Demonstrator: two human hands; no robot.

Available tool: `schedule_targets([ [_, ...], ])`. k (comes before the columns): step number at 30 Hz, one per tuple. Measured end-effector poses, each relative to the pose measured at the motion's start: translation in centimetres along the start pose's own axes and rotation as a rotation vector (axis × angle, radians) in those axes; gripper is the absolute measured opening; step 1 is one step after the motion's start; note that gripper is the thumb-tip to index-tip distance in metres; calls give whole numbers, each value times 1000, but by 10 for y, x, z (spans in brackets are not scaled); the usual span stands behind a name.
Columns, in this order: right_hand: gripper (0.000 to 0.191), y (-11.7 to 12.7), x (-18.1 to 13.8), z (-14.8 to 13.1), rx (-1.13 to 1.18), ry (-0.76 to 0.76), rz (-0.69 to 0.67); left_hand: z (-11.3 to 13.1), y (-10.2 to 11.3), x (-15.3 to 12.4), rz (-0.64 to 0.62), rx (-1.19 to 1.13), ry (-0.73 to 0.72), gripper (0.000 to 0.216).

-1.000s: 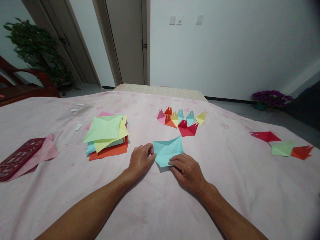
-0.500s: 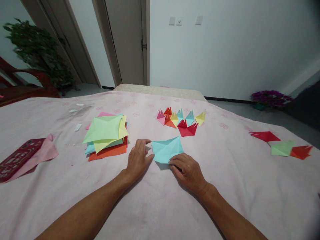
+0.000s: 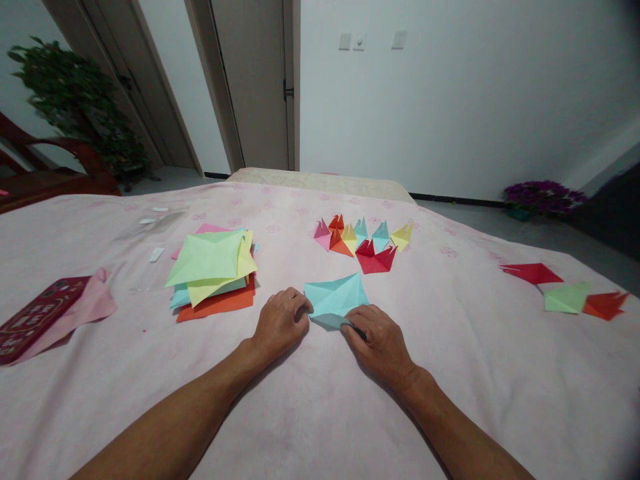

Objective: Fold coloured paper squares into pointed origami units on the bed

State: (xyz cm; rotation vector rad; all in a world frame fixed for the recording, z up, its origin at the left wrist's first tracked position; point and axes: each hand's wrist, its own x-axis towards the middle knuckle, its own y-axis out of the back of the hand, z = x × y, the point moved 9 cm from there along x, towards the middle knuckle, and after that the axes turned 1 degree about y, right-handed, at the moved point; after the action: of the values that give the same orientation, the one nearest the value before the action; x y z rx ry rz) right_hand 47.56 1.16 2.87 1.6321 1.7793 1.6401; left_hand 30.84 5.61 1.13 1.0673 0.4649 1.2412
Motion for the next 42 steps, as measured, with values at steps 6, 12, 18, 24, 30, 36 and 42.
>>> schedule_targets([
  [6,12,0,0,1,7,-26,-14,6,1,-3,-37,-3,-22,20],
  [12,19,2,-1,-7,44,46,-31,6,1,-2,-74,-64,-35,17],
  [18,13,4,-1,-13,34,74,-57,4,0,-2,-82,-95,-23,11],
  [24,5,3,-1,-14,5,98,-50,3,-3,-3,-98,-111,-35,5],
  [30,13,3,-2,-11,0,82,-52,0,-7,-3,-112,-122,-37,10],
  [36,13,5,-1,-12,-24,77,-44,-3,-6,-3,-98,-119,-25,21],
  [42,13,4,-3,-10,-47,73,-35,-5,-5,-2,-107,-125,4,19],
])
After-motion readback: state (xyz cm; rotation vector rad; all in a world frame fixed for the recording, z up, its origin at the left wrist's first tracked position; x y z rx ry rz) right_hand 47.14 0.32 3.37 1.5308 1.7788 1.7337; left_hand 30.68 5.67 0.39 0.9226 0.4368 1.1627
